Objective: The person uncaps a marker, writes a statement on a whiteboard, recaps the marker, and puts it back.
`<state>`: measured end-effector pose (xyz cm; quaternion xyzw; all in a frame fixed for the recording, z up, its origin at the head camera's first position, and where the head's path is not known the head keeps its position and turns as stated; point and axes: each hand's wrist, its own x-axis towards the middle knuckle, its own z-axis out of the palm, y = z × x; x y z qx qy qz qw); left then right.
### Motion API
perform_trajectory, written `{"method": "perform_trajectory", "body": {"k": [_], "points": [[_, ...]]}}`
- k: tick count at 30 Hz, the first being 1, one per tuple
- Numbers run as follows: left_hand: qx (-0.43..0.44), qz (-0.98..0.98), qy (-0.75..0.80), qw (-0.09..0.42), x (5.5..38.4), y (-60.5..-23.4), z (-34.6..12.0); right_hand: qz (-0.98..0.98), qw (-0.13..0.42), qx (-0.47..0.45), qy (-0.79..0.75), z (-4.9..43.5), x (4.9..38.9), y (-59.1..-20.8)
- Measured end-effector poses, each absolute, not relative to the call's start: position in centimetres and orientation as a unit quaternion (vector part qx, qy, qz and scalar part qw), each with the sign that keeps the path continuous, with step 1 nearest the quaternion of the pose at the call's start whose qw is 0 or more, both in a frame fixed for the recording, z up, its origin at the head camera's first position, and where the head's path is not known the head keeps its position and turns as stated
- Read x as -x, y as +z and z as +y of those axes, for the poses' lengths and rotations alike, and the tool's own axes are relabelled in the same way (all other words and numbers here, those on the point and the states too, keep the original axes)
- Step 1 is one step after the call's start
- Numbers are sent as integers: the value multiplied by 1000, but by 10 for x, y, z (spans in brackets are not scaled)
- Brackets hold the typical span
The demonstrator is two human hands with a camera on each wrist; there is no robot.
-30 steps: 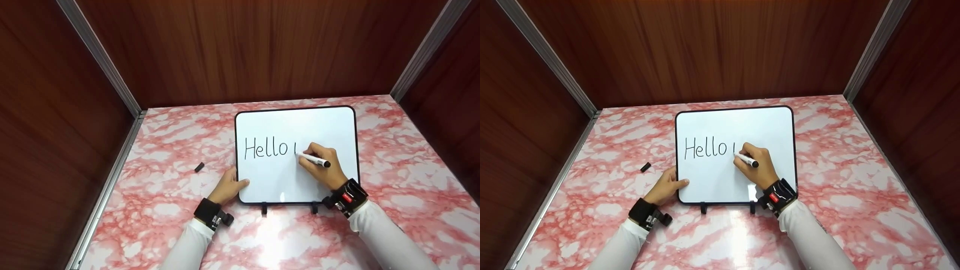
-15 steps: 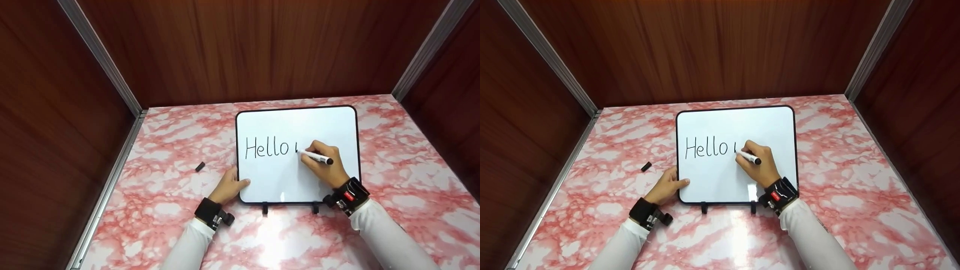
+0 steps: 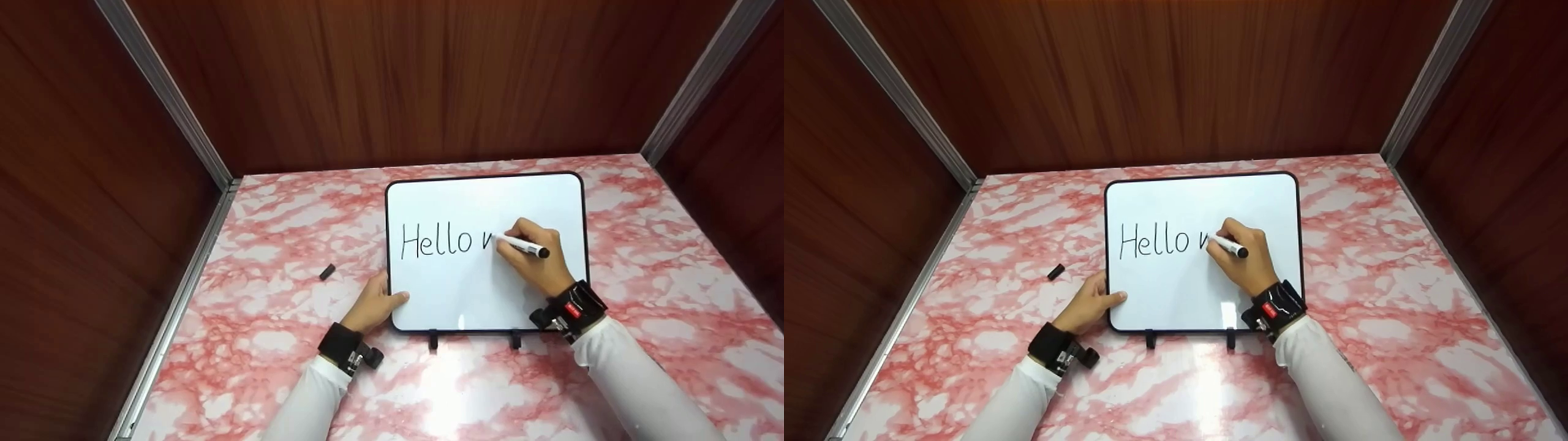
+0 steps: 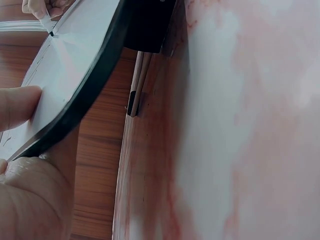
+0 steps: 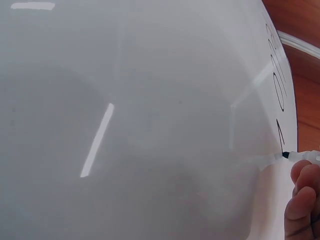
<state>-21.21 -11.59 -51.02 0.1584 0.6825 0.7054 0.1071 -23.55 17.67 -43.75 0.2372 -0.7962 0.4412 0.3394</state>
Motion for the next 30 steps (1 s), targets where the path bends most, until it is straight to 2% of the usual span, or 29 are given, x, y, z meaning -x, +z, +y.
{"method": "perform_trajectory", "body": {"k": [7,17,30], "points": [[-158,681,707,109,211,-511,-116,-796,338,-242,440,178,233,-440],[-159,693,695,103,211,-510,-117,-807,325,-239,431,194,247,-471],[-151,691,699,105,211,-510,-117,-806,324,-251,426,196,238,-473]]}}
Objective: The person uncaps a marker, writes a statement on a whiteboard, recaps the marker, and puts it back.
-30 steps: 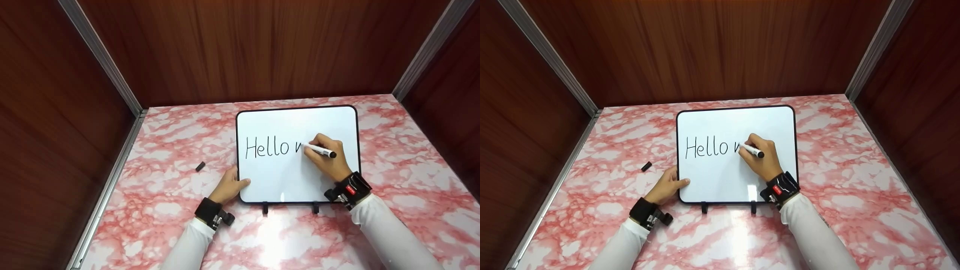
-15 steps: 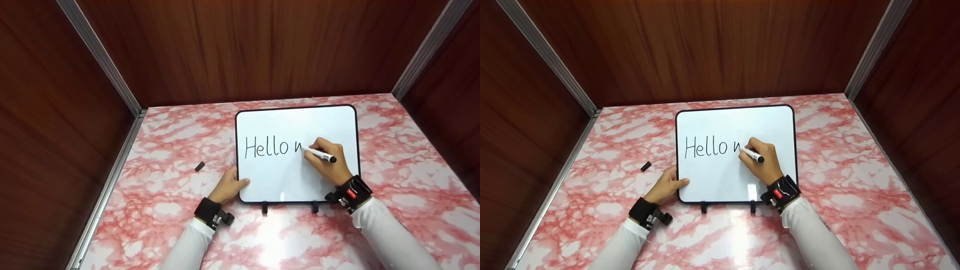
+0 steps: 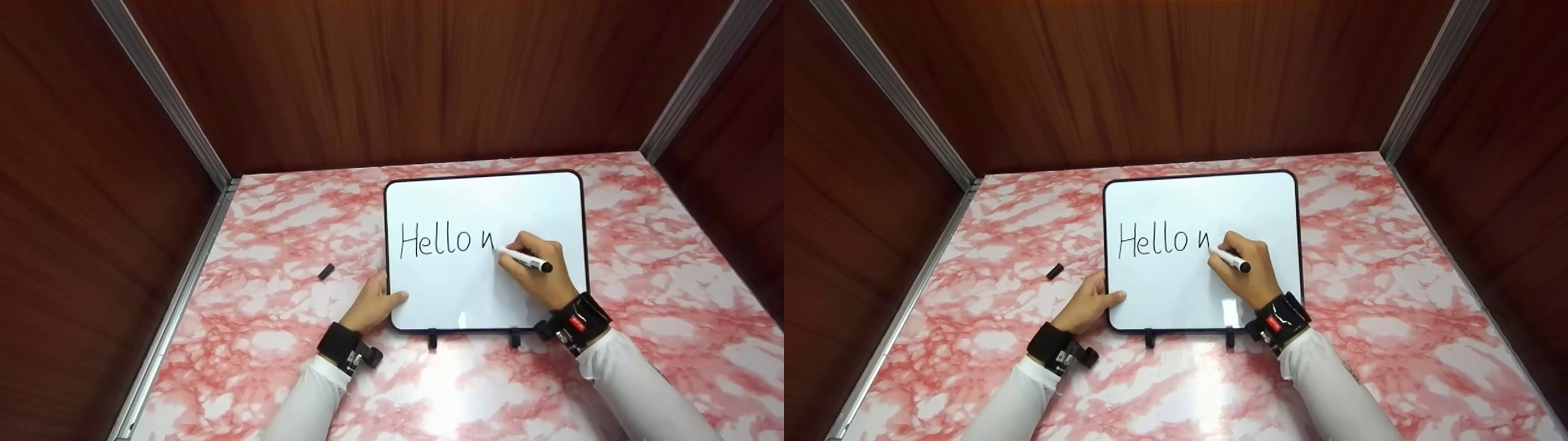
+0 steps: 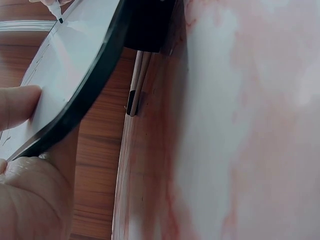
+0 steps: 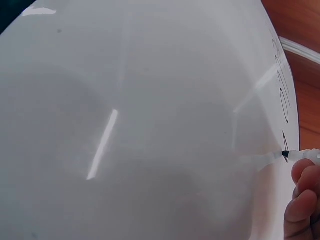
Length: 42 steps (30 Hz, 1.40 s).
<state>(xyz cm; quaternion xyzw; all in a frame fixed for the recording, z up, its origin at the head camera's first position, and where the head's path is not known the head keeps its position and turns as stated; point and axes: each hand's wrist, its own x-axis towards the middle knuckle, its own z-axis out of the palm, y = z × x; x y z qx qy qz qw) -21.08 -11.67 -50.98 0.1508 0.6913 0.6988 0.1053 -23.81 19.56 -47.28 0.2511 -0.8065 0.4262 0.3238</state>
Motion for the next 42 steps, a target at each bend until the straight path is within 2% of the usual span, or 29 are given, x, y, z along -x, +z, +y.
{"method": "perform_trajectory", "body": {"k": [42], "points": [[-152,684,705,112,212,-510,-117,-802,343,-234,429,204,252,-460]]}}
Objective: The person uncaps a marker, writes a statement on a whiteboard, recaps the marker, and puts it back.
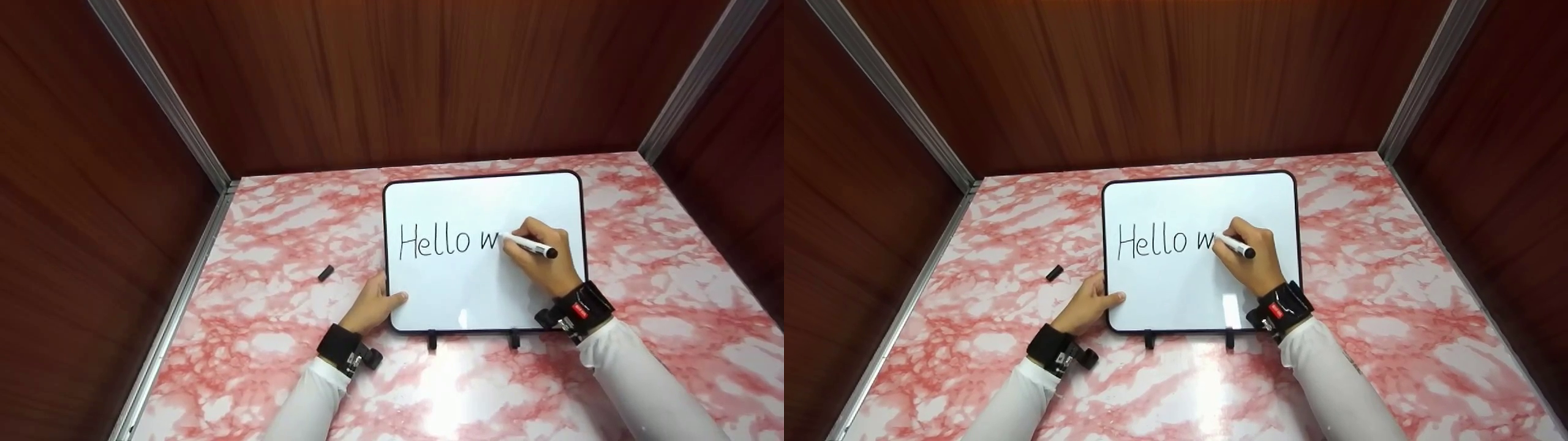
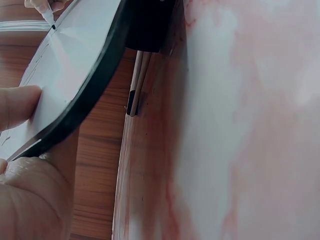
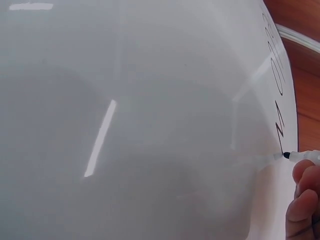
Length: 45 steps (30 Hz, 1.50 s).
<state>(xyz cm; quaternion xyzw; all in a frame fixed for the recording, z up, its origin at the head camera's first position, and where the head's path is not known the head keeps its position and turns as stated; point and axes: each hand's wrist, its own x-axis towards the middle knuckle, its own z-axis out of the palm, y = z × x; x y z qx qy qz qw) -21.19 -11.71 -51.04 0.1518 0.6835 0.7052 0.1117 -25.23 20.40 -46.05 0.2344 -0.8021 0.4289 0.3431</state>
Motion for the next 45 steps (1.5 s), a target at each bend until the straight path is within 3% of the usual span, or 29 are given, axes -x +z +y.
{"method": "perform_trajectory", "body": {"k": [7,45], "points": [[-157,688,701,103,212,-511,-117,-798,361,-230,425,209,250,-463],[-149,698,693,100,211,-509,-116,-811,334,-244,413,214,239,-474]]}}
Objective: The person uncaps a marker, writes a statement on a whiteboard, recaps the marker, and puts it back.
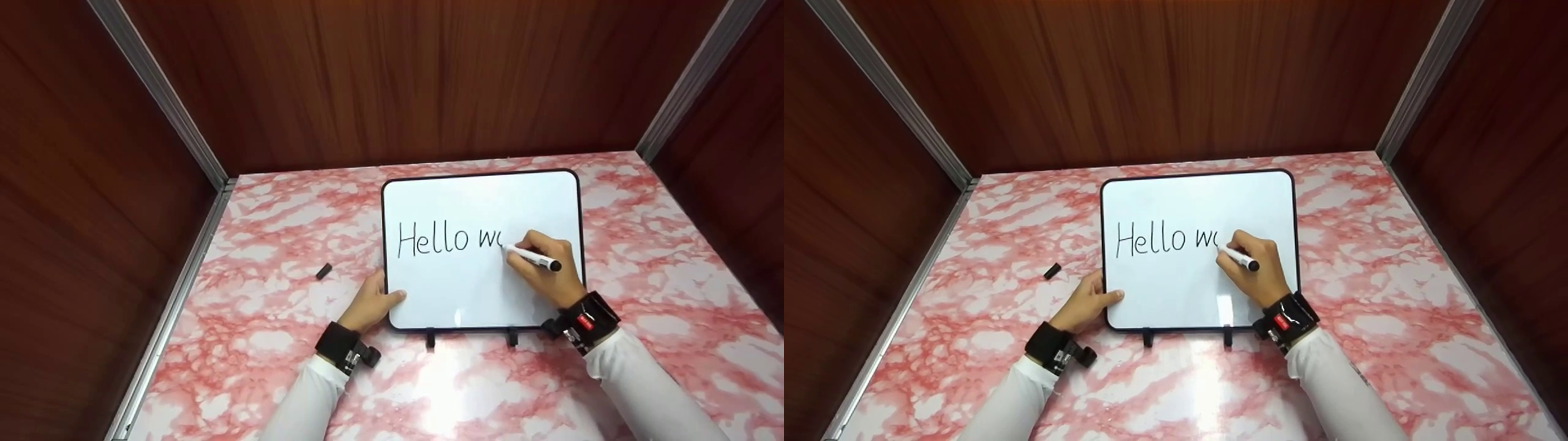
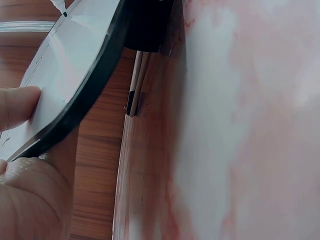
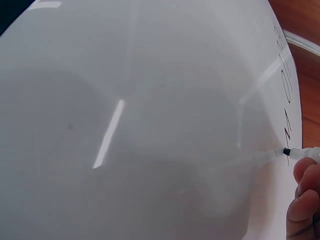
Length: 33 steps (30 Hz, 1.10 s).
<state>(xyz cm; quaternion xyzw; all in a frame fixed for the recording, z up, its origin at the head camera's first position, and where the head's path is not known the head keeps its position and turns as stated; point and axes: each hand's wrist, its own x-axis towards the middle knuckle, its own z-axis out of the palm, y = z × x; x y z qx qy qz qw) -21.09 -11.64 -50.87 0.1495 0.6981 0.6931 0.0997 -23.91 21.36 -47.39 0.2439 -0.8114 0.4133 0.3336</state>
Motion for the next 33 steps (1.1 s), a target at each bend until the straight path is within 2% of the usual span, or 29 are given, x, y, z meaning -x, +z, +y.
{"method": "perform_trajectory", "body": {"k": [10,23,33], "points": [[-145,689,702,109,226,-537,-118,-808,353,-236,408,219,242,-471],[-158,702,689,90,225,-538,-117,-815,353,-215,405,219,248,-466],[-151,697,693,105,227,-536,-117,-813,350,-226,407,211,250,-463]]}}
